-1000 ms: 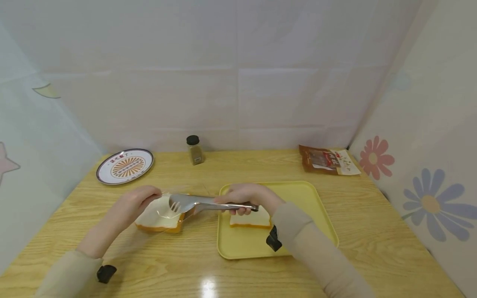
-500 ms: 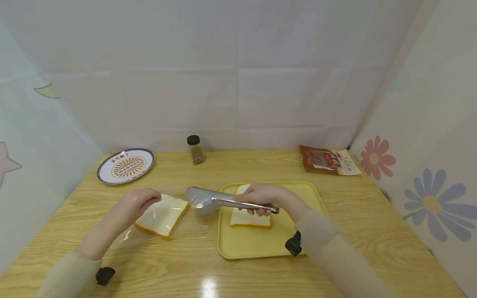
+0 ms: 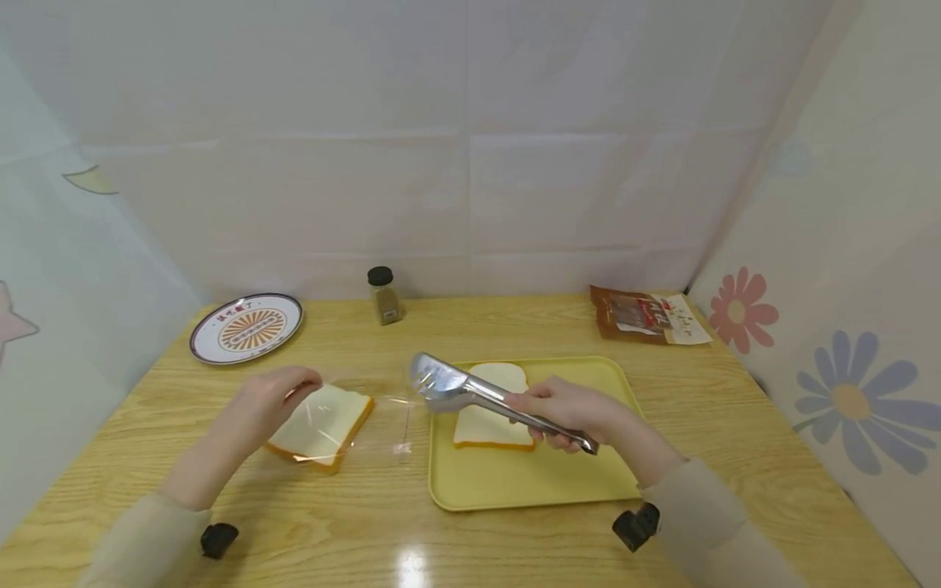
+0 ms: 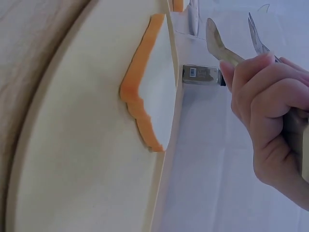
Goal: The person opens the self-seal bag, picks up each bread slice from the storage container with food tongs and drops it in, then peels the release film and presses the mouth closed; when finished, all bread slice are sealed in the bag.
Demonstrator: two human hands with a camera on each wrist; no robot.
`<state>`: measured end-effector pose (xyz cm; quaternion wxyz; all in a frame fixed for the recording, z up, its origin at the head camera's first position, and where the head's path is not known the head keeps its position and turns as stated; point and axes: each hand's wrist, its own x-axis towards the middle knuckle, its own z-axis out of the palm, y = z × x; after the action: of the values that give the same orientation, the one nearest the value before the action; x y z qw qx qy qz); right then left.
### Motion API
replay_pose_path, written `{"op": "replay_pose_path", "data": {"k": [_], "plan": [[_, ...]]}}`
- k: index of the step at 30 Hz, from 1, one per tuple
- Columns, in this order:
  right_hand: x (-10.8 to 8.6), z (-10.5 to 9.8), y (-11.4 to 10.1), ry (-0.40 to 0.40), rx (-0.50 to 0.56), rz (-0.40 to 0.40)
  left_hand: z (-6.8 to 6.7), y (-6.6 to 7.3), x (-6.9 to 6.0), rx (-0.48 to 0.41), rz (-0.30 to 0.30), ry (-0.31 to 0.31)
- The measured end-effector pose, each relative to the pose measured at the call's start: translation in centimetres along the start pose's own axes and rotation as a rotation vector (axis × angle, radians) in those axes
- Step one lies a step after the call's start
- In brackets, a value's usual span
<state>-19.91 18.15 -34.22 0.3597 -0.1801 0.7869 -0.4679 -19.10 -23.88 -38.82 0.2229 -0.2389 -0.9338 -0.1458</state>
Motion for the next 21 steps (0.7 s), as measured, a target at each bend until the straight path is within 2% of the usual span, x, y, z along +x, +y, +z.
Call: {"op": "replay_pose_path", "data": {"k": [3, 5, 10, 13, 16, 21], "plan": [[-1.3, 0.0, 0.8, 0.0, 0.031, -0.005, 0.0, 0.1, 0.2, -0.011, -0.029, -0.013], [-2.1, 0.0, 1.4, -0.004, 0.06, -0.001, 0.1, 0.1, 0.3, -0.018, -0.025, 0.002], [-4.0, 0.2, 2.9, 0.011, 0.101, 0.022, 0.3, -0.1, 0.2, -0.033, 0.042, 0.074], [-5.0, 0.3, 3.7, 0.017, 0.121, 0.029, 0.4, -0.2, 0.0, -0.063, 0.07, 0.098], [-6.0, 0.3, 4.2, 0.022, 0.135, 0.028, 0.4, -0.3, -0.1, -0.094, 0.072, 0.099], [-7.3, 0.5, 4.9, 0.05, 0.131, 0.044, 0.3, -0.4, -0.3, -0.118, 0.049, 0.065]]}}
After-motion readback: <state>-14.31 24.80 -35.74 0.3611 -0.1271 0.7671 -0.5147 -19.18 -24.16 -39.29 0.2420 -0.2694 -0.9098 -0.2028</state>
